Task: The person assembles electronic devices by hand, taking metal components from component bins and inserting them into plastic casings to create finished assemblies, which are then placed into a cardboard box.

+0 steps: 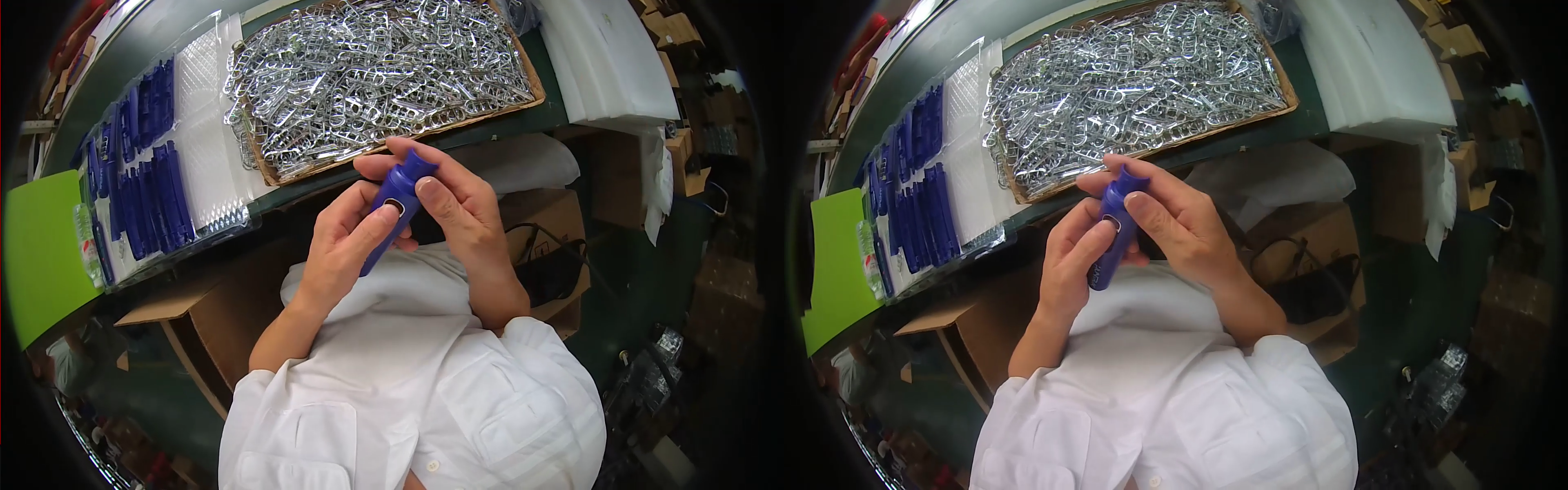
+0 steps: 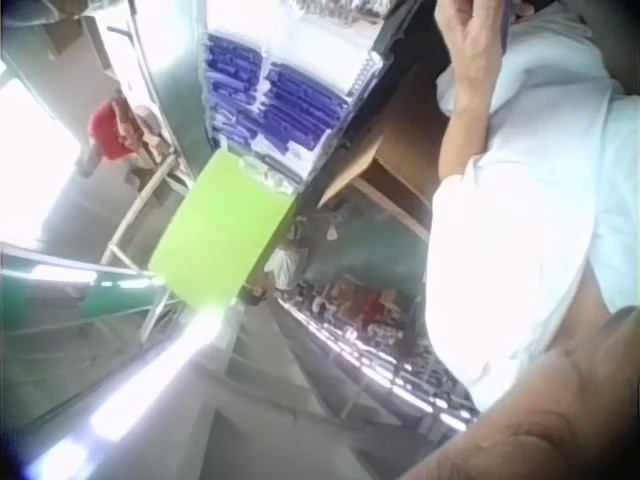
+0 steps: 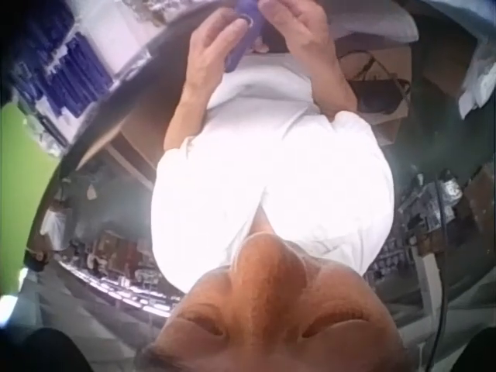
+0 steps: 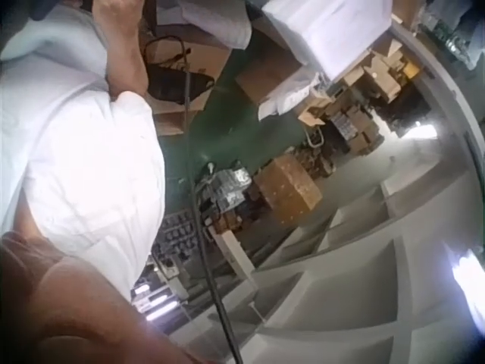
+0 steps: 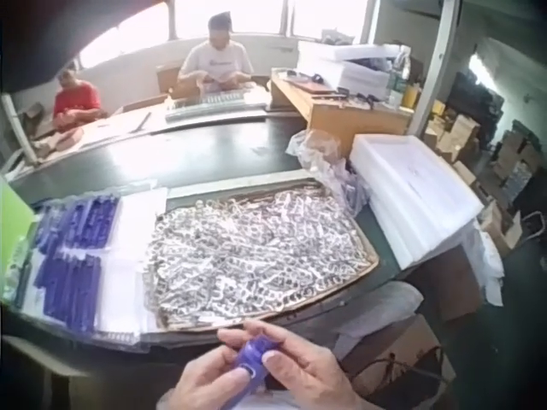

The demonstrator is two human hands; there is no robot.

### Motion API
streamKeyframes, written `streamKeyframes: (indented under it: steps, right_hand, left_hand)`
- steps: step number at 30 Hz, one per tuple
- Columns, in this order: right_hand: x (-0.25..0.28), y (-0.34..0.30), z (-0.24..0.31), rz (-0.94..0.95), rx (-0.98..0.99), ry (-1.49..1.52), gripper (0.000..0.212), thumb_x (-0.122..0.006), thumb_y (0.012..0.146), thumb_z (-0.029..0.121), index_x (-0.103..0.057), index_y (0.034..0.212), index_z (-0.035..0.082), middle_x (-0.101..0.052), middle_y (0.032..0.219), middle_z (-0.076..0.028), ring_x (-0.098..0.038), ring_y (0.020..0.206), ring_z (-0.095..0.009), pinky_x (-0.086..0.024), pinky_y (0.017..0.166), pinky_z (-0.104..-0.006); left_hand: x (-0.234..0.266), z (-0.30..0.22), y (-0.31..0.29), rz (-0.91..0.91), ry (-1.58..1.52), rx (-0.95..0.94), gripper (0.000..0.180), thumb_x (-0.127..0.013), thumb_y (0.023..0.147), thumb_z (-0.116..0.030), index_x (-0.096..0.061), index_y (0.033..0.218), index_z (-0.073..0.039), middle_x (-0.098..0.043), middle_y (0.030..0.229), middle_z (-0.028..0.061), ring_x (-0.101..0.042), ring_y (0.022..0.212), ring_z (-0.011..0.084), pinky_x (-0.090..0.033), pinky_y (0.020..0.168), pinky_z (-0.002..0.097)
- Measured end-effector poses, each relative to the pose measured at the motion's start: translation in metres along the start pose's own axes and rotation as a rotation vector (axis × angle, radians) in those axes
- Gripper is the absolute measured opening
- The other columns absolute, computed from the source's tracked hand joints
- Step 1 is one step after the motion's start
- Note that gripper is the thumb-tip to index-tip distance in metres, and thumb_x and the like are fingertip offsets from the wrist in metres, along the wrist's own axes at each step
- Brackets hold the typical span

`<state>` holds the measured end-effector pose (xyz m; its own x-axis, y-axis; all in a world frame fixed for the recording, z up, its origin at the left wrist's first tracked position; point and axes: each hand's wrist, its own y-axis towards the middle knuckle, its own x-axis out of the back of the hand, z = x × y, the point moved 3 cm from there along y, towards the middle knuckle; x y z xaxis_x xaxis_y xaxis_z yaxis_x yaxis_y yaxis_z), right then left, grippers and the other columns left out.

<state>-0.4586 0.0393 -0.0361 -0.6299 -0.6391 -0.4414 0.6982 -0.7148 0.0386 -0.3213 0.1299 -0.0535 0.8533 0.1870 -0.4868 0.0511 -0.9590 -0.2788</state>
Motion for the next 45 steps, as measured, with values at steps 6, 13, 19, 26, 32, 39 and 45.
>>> streamKeyframes:
  steps: [6,13,19,26,32,39,45]
  right_hand:
    - [-0.001,-0.003,-0.002,0.027,-0.027,-0.061,0.046,-0.056,0.111,0.019,-0.048,0.151,-0.003,-0.068,0.134,-0.015,-0.067,0.111,-0.015,-0.057,0.088,-0.0257]
    - [-0.007,-0.004,-0.006,0.030,0.119,-0.268,0.046,-0.056,0.110,0.016,-0.049,0.151,-0.003,-0.070,0.129,-0.014,-0.065,0.095,-0.010,-0.056,0.077,-0.0225]
    - [-0.013,-0.006,0.002,0.026,0.110,-0.298,0.046,-0.058,0.109,0.018,-0.051,0.149,-0.003,-0.072,0.125,-0.015,-0.066,0.084,-0.011,-0.057,0.072,-0.0249]
    - [-0.016,-0.003,0.004,0.026,0.153,-0.412,0.047,-0.060,0.108,0.019,-0.052,0.149,-0.002,-0.072,0.124,-0.016,-0.071,0.094,-0.015,-0.060,0.079,-0.0282]
    - [-0.017,-0.003,-0.004,0.008,0.166,-0.379,0.048,-0.060,0.108,0.020,-0.051,0.149,-0.003,-0.072,0.124,-0.016,-0.071,0.093,-0.015,-0.060,0.078,-0.0288]
    - [-0.016,-0.001,-0.011,-0.059,0.062,-0.277,0.047,-0.058,0.110,0.022,-0.050,0.149,-0.003,-0.072,0.123,-0.014,-0.070,0.098,-0.015,-0.059,0.082,-0.0292]
    - [-0.006,0.006,-0.025,-0.058,0.051,-0.155,0.050,-0.058,0.110,0.027,-0.051,0.149,-0.003,-0.070,0.126,-0.015,-0.068,0.110,-0.018,-0.056,0.095,-0.0312]
  left_hand:
    - [-0.001,-0.007,-0.001,0.054,-0.029,-0.018,0.032,-0.062,0.104,-0.020,-0.059,0.125,0.004,-0.069,0.103,0.0119,-0.069,0.092,0.0162,-0.061,0.076,0.0308]
    - [0.007,-0.004,-0.008,0.054,0.014,-0.006,0.033,-0.063,0.105,-0.023,-0.061,0.121,0.006,-0.070,0.096,0.0107,-0.069,0.084,0.0158,-0.059,0.077,0.0299]
    - [0.007,-0.008,-0.010,0.042,-0.004,-0.006,0.030,-0.063,0.105,-0.020,-0.063,0.119,0.006,-0.070,0.095,0.0101,-0.069,0.084,0.0149,-0.058,0.077,0.0295]
    - [0.010,-0.011,-0.010,0.031,0.007,-0.005,0.027,-0.064,0.103,-0.017,-0.066,0.114,0.007,-0.071,0.091,0.0096,-0.069,0.080,0.0142,-0.059,0.075,0.0289]
    - [0.012,-0.011,-0.009,0.018,0.012,-0.002,0.027,-0.064,0.102,-0.018,-0.067,0.113,0.007,-0.071,0.089,0.0095,-0.069,0.079,0.0138,-0.058,0.073,0.0284]
    - [0.011,-0.012,-0.005,-0.031,0.085,0.044,0.037,-0.061,0.100,-0.029,-0.065,0.112,0.005,-0.071,0.088,0.0114,-0.069,0.074,0.0170,-0.058,0.071,0.0291]
    - [0.015,-0.003,-0.004,0.007,-0.027,0.077,0.039,-0.061,0.104,-0.027,-0.060,0.127,0.004,-0.070,0.098,0.0100,-0.069,0.081,0.0142,-0.059,0.074,0.0287]
